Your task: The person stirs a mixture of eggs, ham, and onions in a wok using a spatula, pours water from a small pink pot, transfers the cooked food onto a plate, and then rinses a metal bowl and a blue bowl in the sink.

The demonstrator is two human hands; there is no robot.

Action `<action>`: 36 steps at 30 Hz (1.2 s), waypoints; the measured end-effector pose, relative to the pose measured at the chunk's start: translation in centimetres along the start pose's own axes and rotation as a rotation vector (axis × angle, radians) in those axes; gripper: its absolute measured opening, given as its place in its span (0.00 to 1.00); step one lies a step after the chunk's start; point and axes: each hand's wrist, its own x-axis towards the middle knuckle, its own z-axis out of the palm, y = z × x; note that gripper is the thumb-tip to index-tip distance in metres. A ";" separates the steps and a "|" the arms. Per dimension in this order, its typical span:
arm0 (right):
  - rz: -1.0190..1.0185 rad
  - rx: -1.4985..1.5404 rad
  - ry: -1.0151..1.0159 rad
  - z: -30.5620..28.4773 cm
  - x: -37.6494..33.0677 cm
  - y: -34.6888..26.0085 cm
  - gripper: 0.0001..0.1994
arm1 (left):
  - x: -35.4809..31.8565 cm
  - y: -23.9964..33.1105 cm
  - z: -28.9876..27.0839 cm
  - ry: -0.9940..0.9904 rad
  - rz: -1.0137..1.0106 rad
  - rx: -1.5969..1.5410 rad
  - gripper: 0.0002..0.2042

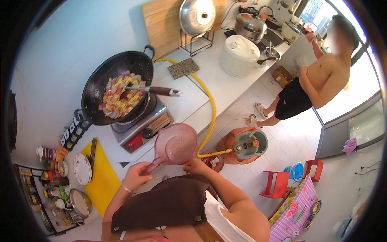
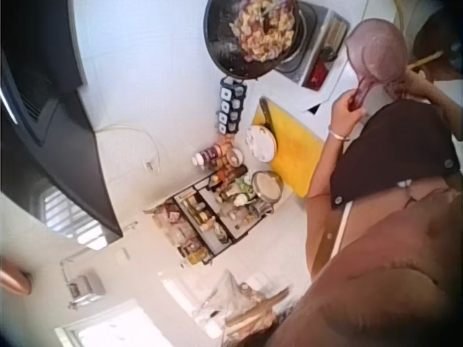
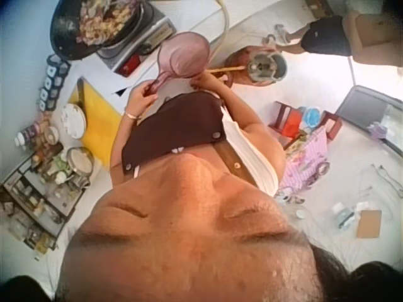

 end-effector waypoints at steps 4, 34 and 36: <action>-0.023 0.620 -0.081 -2.4 -1.9 -6.1 0.13 | 8.4 -1.4 5.2 0.100 0.251 0.274 0.22; -0.101 0.964 0.365 -33.0 12.9 4.2 0.10 | 5.1 -12.9 4.3 0.526 -0.226 0.601 0.15; -0.059 0.880 0.345 -33.9 13.7 3.8 0.11 | 4.5 -12.6 4.2 0.539 -0.193 0.572 0.15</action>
